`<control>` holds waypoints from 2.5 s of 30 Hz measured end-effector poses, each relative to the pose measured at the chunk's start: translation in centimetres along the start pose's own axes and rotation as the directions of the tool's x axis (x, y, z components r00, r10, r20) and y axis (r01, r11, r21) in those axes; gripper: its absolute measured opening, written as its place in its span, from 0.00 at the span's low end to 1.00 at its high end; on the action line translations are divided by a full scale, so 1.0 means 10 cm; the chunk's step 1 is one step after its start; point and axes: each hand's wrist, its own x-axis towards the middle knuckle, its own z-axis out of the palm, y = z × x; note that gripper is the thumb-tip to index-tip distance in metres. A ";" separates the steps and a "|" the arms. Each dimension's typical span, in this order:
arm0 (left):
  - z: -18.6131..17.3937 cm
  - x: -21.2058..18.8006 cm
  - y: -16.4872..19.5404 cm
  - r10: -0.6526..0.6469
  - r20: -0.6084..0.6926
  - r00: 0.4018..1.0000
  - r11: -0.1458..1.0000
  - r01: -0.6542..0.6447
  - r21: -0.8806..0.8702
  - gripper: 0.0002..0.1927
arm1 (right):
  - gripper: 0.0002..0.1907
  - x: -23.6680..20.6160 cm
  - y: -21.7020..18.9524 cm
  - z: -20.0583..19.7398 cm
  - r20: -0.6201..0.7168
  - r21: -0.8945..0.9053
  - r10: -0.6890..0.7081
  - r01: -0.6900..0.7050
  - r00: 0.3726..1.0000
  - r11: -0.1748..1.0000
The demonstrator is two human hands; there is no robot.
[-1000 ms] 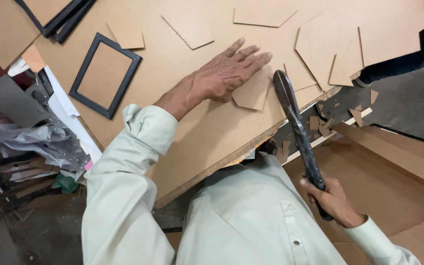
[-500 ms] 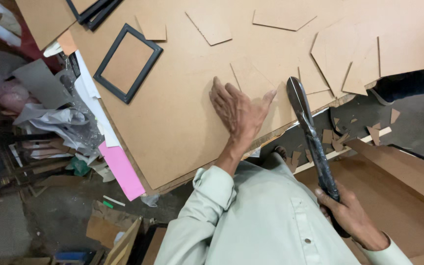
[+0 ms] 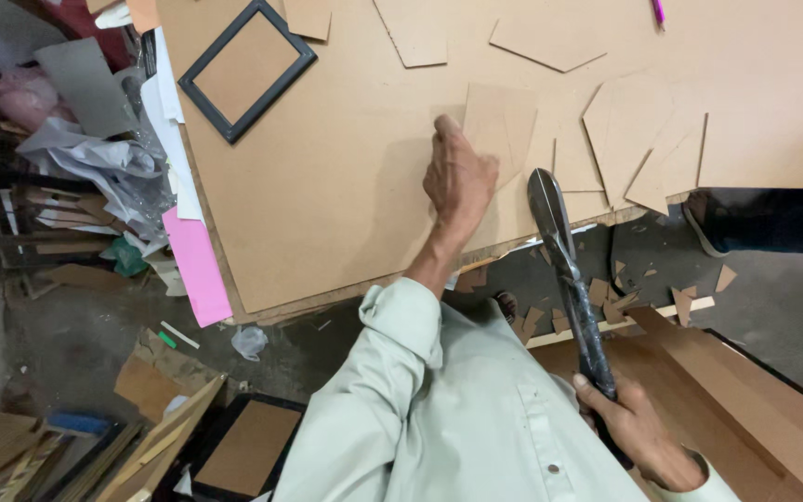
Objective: The person uses large shears to cut small rectangular pieces from a sheet of cardboard on a workbench. They then set the shears aside, pick up a pencil, and mark lines on a cardboard piece before resuming cutting along the marked lines.
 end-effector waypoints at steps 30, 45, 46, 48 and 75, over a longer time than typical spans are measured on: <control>0.10 0.56 -0.32 0.261 0.121 0.958 0.834 -0.161 -0.528 0.20 | 0.24 0.07 -0.84 0.28 -0.016 0.119 -0.207 0.208 0.978 0.971; 0.13 0.59 -0.33 0.300 0.116 0.947 0.842 -0.205 -0.500 0.28 | 0.24 0.07 -0.98 0.32 -0.041 0.015 -0.124 0.125 0.991 0.992; 0.12 0.60 -0.33 0.321 0.110 0.941 0.836 -0.227 -0.499 0.31 | 0.24 0.08 -0.99 0.32 -0.045 0.002 -0.124 0.124 0.991 0.992; 0.10 0.61 -0.34 0.311 0.129 0.942 0.860 -0.221 -0.460 0.32 | 0.24 0.08 -1.00 0.32 -0.054 -0.015 -0.141 0.140 0.989 0.990; 0.21 0.67 -0.64 0.433 0.185 0.882 0.747 -0.236 -0.622 0.27 | 0.32 0.21 -1.10 0.50 -0.100 0.007 -0.158 0.159 0.982 0.987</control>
